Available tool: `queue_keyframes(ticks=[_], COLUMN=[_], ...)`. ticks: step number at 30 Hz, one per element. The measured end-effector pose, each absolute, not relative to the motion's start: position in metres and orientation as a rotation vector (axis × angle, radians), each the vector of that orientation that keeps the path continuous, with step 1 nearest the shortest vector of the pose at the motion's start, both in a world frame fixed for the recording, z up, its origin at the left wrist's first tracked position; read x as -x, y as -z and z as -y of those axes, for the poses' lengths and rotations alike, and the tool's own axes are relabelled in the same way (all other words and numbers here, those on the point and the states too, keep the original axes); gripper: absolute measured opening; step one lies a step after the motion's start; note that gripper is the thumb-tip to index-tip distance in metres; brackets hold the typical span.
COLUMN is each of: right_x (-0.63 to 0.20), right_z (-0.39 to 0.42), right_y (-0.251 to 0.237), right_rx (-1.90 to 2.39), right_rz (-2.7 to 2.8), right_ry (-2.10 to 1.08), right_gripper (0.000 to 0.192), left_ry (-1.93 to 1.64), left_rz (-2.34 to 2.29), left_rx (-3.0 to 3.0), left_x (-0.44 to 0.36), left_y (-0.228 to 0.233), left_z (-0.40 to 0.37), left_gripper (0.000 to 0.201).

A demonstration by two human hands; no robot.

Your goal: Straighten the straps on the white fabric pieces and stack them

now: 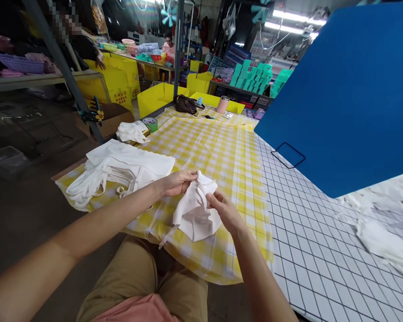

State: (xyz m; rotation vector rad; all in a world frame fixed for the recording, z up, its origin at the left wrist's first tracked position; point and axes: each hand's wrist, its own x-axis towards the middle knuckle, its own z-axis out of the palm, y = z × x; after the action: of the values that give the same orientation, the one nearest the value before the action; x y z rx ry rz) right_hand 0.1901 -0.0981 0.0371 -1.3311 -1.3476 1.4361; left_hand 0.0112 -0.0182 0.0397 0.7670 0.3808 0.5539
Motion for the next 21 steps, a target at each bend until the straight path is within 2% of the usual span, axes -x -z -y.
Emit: queue_keyframes(ticks=[4,8,10,12,16,21], right_x=[-0.187,-0.174,-0.166,-0.16,-0.157,-0.178], right_z=[0.105,0.112,0.115,0.117,0.12,0.136], right_y=[-0.046,-0.044,-0.039,-0.036,-0.037,-0.063], right_rx=[1.432,1.508,1.523,1.556,1.551,1.592], right_rz=[1.4,1.327,1.387,1.47,1.516,1.529], right_ry=[-1.286,-0.816,-0.679,-0.621,-0.587,-0.607], right_gripper=[0.041,0.041,0.043,0.04,0.02,0.027], left_ry=[-0.645,-0.749,-0.766,-0.76,-0.76,-0.864], left_rz=[-0.413,-0.407,-0.399,-0.389,-0.381,-0.463], left_rx=[-0.739,-0.657,-0.618,-0.583,-0.542,-0.468], left_x=[-0.008,-0.014,-0.018,-0.022,-0.023,-0.011], left_y=[-0.046,-0.049,-0.05,-0.051,-0.05,-0.046], left_z=[0.021,0.03,0.037,0.043,0.049,0.045], left_gripper=[0.004,0.007,0.01,0.012,0.015,0.019])
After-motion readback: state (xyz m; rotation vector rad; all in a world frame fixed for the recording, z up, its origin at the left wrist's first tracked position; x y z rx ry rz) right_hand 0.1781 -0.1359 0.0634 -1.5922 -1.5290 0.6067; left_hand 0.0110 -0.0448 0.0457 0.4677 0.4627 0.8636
